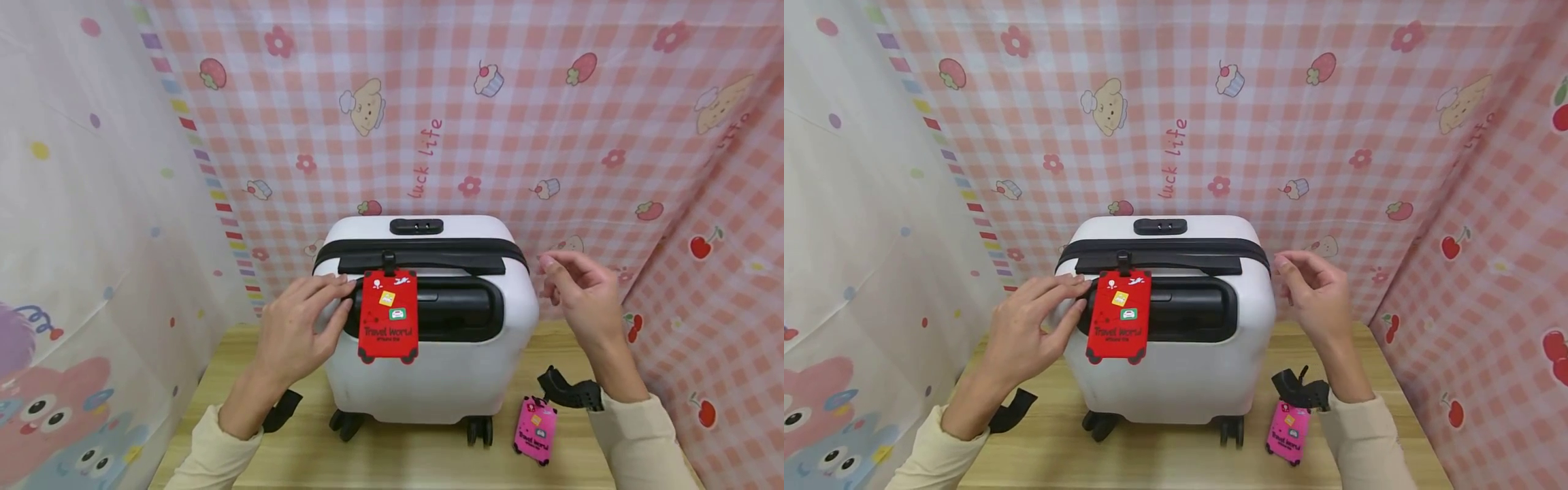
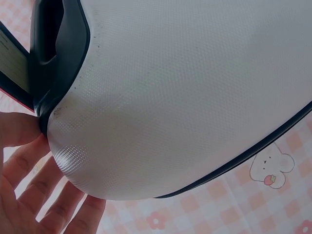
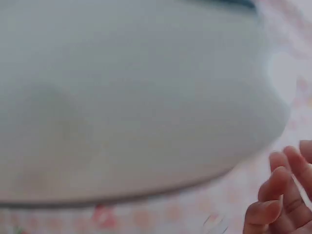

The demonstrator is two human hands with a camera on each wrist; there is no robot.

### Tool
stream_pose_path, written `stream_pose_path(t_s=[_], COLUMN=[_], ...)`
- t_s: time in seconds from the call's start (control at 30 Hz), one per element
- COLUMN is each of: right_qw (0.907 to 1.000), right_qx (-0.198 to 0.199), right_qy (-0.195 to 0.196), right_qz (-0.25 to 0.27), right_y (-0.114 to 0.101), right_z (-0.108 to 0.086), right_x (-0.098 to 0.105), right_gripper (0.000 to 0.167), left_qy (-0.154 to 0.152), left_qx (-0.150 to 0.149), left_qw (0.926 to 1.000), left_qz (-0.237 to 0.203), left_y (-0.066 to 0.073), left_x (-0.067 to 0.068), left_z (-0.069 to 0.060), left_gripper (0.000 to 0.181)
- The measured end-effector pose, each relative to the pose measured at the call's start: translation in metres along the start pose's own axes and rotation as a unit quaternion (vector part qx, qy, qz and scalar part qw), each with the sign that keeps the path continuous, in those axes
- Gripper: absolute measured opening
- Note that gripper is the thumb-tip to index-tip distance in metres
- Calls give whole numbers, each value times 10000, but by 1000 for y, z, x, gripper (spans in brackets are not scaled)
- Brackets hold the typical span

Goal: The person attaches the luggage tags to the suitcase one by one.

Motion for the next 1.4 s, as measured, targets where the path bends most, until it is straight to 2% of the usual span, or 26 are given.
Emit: stream_pose_path(t_s=[0.17, 0.33, 0.47, 0.6, 0.73, 0.83, 0.93, 1.17, 1.27, 1.4], right_qw=[9987, 9963, 9941, 9897, 9774, 9639, 9534, 9370, 9248, 9039], right_qx=[-298, -758, -986, -1245, -1691, -2104, -2427, -2952, -3316, -3830], right_qy=[241, -98, -446, -540, -615, -724, -792, -1176, -1279, -1349], right_qz=[350, 393, 92, -448, -1109, -1460, -1606, -1453, -1356, -1349], right_y=[43, 89, 120, 149, 181, 204, 222, 251, 267, 287], right_z=[0, -5, -13, -25, -39, -47, -54, -73, -82, -93], right_x=[28, 48, 60, 74, 88, 95, 99, 103, 104, 103], right_gripper=[21, 21, 23, 24, 30, 39, 46, 51, 52, 53], left_qy=[82, 101, 84, 43, 4, 3, 30, 74, 70, 90], left_qx=[-77, -48, 12, 0, -29, -33, -39, -50, -35, -20], left_qw=[9999, 9999, 9998, 9998, 9999, 9999, 9998, 9998, 9998, 9998], left_qz=[-24, -107, -172, -171, -159, -169, -189, -190, -182, -196], left_y=[0, -1, -2, -2, -1, -1, -1, -1, -1, -1], left_x=[0, -2, -3, -4, -5, -4, -3, -2, -1, 0], left_z=[0, -2, -2, -2, -3, -4, -4, -1, -1, -1], left_gripper=[24, 24, 24, 24, 24, 25, 25, 24, 24, 24])
Point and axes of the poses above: each hand's wrist, its own z-axis towards the middle knuckle, its own x-axis out of the back of the hand, y = z × x, the point moved 6 cm from there along z, towards the middle knuckle, and after that the axes turned 14 degrees about -x, right-handed, at the moved point
